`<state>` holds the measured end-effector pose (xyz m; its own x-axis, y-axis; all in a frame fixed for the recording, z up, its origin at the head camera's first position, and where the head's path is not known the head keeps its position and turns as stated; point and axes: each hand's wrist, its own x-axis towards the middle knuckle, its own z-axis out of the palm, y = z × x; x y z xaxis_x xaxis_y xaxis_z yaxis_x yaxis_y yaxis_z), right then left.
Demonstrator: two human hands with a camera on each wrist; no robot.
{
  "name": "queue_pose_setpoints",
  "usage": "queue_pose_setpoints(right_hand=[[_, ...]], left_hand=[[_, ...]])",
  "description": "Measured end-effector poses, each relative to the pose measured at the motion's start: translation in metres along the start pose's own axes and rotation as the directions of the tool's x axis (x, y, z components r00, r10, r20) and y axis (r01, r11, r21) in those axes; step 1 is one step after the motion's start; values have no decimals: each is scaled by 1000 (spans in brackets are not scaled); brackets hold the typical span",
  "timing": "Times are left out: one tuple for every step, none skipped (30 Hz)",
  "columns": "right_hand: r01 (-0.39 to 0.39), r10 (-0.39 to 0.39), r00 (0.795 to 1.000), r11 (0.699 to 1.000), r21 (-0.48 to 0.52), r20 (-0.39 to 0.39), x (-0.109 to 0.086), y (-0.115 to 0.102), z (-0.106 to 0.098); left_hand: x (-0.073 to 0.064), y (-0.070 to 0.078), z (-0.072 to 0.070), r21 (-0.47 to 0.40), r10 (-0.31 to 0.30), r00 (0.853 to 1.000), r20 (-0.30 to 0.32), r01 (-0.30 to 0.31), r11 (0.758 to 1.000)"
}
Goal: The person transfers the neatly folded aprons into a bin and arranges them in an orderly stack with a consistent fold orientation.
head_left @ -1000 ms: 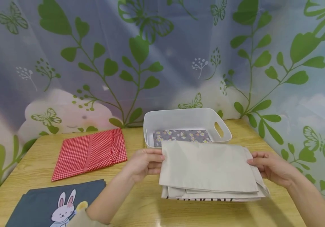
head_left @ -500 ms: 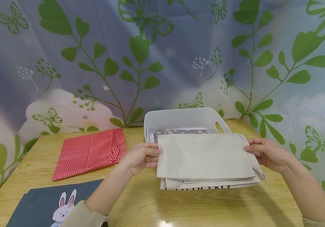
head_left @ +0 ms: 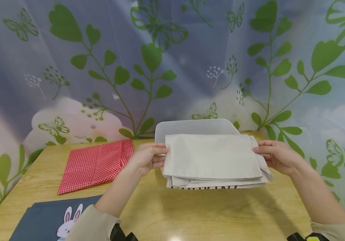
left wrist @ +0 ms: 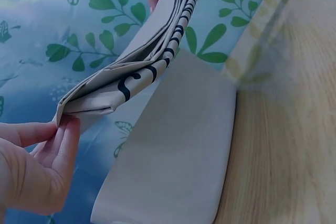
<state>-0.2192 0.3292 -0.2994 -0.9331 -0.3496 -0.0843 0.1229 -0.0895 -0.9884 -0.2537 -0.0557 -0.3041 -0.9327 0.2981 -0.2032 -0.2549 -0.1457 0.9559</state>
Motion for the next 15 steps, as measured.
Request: queue_pose_setpoints(right_hand=[[-3, 3, 1000, 1000, 0, -15, 1, -1, 1], [-8, 8, 999, 1000, -1, -32, 3, -1, 2], [-14, 14, 998, 1000, -2, -54, 4, -2, 3], [-21, 20, 997, 1000, -5, -75, 6, -3, 3], [-27, 26, 995, 1000, -3, -95, 8, -4, 4], [-31, 30, 993, 1000, -5, -114, 11, -6, 5], [-36, 35, 991, 999, -8, -132, 13, -7, 5], [-40, 39, 988, 999, -6, -146, 15, -9, 5], [-42, 40, 987, 999, -7, -156, 17, -10, 6], [-43, 41, 986, 999, -8, -163, 19, -12, 6], [-43, 41, 985, 999, -8, -167, 21, -13, 7], [-45, 43, 984, 999, -7, -172, 23, -15, 7], [-47, 45, 983, 999, -4, -178, 25, -16, 8], [-47, 46, 983, 999, 0, -180, 26, -17, 9], [-47, 47, 982, 999, 2, -182, 28, -18, 9]], left_hand=[[1, 1, 0, 3, 4, 1000, -11, -4, 1000], [3, 2, 0, 6, 8, 1000, -20, -8, 1000], [5, 3, 0, 8, 15, 1000, -25, -14, 1000], [7, 4, 0, 8, 18, 999, -34, -18, 1000], [8, 4, 0, 5, 22, 999, -45, -21, 1000], [10, 5, 0, 2, 24, 998, -55, -24, 1000], [11, 6, 0, 0, 26, 998, -63, -26, 1000], [13, 7, 0, -5, 27, 997, -69, -28, 1000], [14, 8, 1, -9, 27, 997, -77, -28, 1000], [15, 9, 1, -11, 26, 996, -86, -27, 1000], [17, 10, 1, -13, 27, 995, -92, -29, 1000], [18, 12, 1, -15, 28, 995, -100, -29, 999], [19, 14, 0, -16, 29, 994, -109, -31, 999], [19, 15, 0, -15, 34, 993, -117, -35, 999], [20, 18, 0, -13, 37, 992, -123, -38, 999]])
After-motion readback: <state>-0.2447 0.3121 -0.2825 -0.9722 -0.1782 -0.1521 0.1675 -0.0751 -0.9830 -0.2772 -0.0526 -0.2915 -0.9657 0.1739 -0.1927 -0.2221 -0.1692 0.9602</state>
